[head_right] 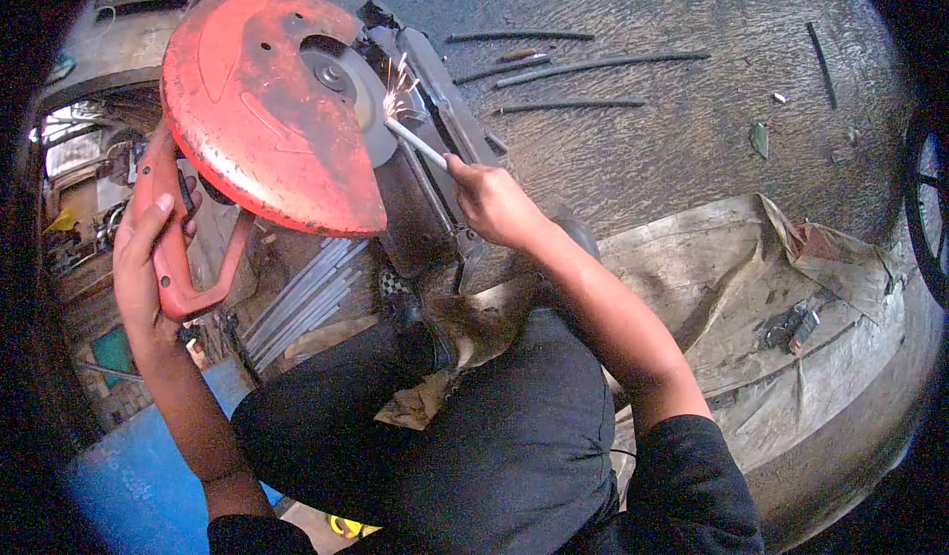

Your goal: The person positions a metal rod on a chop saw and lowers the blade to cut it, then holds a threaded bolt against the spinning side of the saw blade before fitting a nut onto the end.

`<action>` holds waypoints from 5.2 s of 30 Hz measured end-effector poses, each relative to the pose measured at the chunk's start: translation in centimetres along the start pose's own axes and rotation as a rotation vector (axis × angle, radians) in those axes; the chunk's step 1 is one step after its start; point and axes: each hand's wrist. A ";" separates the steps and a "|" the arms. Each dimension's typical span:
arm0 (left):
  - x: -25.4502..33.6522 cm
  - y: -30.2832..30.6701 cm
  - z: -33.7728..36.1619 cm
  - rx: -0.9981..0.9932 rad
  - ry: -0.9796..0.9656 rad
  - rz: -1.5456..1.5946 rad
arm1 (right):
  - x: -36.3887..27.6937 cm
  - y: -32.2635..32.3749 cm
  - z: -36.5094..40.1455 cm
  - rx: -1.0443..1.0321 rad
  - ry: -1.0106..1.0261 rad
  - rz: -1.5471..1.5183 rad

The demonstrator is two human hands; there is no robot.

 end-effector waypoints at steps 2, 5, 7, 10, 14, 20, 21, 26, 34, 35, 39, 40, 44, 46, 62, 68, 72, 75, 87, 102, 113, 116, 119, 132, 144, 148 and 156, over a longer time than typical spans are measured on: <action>0.1 -0.1 0.0 -0.005 -0.002 0.008 | 0.0 0.0 0.0 0.036 0.053 0.014; 0.0 -0.2 0.1 0.025 0.002 0.002 | -0.3 0.2 0.0 -0.010 0.004 0.026; -0.2 0.2 -0.1 0.014 0.004 0.007 | 0.1 -0.1 -0.1 0.025 0.047 0.023; 0.0 -0.1 0.1 0.010 -0.001 0.017 | -0.2 0.0 0.0 0.037 -0.002 0.121; 0.0 0.1 0.1 0.005 0.012 0.027 | -0.4 0.8 -0.1 0.036 -0.001 0.229; -0.4 0.6 -0.2 -0.064 0.021 -0.004 | -0.1 4.0 -3.3 0.089 -0.161 0.337; -0.2 0.2 0.0 -0.042 0.011 0.021 | 0.2 4.9 -4.4 0.001 -0.207 0.391; -0.1 0.0 -0.1 -0.009 0.012 0.056 | -0.6 6.1 -7.2 0.035 -0.122 0.595; -0.1 -0.1 0.0 0.004 0.006 0.045 | 0.1 6.2 -8.6 0.082 0.100 0.802; -0.2 0.0 0.0 0.002 0.006 0.046 | 0.1 6.2 -8.6 0.093 0.117 0.811; -0.1 0.0 0.0 0.002 0.012 0.062 | -0.6 6.4 -8.9 0.110 0.151 0.837; -0.1 -0.1 0.1 0.008 0.018 0.058 | -0.8 6.5 -8.9 0.110 0.151 0.837; -0.3 0.1 0.0 0.002 0.016 0.072 | -0.9 6.8 -9.1 0.078 0.164 0.867; -0.2 0.1 0.1 0.018 0.018 0.066 | -0.8 7.0 -9.1 0.073 0.177 0.882; -0.6 1.4 -0.4 -0.076 0.056 -0.053 | -1.6 8.1 -8.6 0.093 0.265 0.855; 0.0 -0.2 0.2 -0.013 0.007 0.005 | -1.7 7.9 -10.3 0.092 0.237 0.872; -0.2 -0.1 0.1 0.019 0.005 0.006 | -1.6 7.6 -10.5 0.034 0.256 0.936; -0.1 -0.1 0.2 0.021 0.005 0.000 | -1.3 7.6 -10.3 0.042 0.278 0.926; -0.2 0.0 0.1 0.016 0.006 0.008 | -1.7 7.5 -9.8 0.090 0.310 0.946; 0.0 0.2 0.0 -0.023 -0.052 -0.023 | -2.1 8.6 -5.0 0.006 0.174 0.660; -0.4 0.3 -0.1 -0.022 -0.087 0.024 | -3.4 9.1 1.5 -0.234 -0.407 -0.459; -0.3 0.1 0.1 -0.035 -0.094 0.037 | -4.4 9.1 1.8 -0.284 -0.422 -0.556; -0.5 0.4 0.0 -0.058 -0.119 0.044 | -4.7 9.1 1.7 -0.321 -0.422 -0.573; -0.8 0.7 -0.3 -0.064 -0.119 -0.005 | -3.2 8.2 -1.0 -0.261 -0.398 -0.108; -0.5 0.3 -0.2 -0.033 -0.088 0.032 | -2.0 4.9 -3.2 -0.150 -0.317 0.184; -0.4 0.6 -0.3 -0.051 -0.094 0.041 | -1.7 3.8 -3.4 -0.134 -0.312 0.193; -1.1 1.6 -0.7 -0.040 -0.044 -0.018 | 0.2 1.7 -2.9 -0.037 -0.206 0.206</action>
Point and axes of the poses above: each hand's wrist, its own z-axis away from the middle knuckle, its own y-axis out of the back of the hand, x = y × z, and after that the axes turned 1 degree about z, right-handed
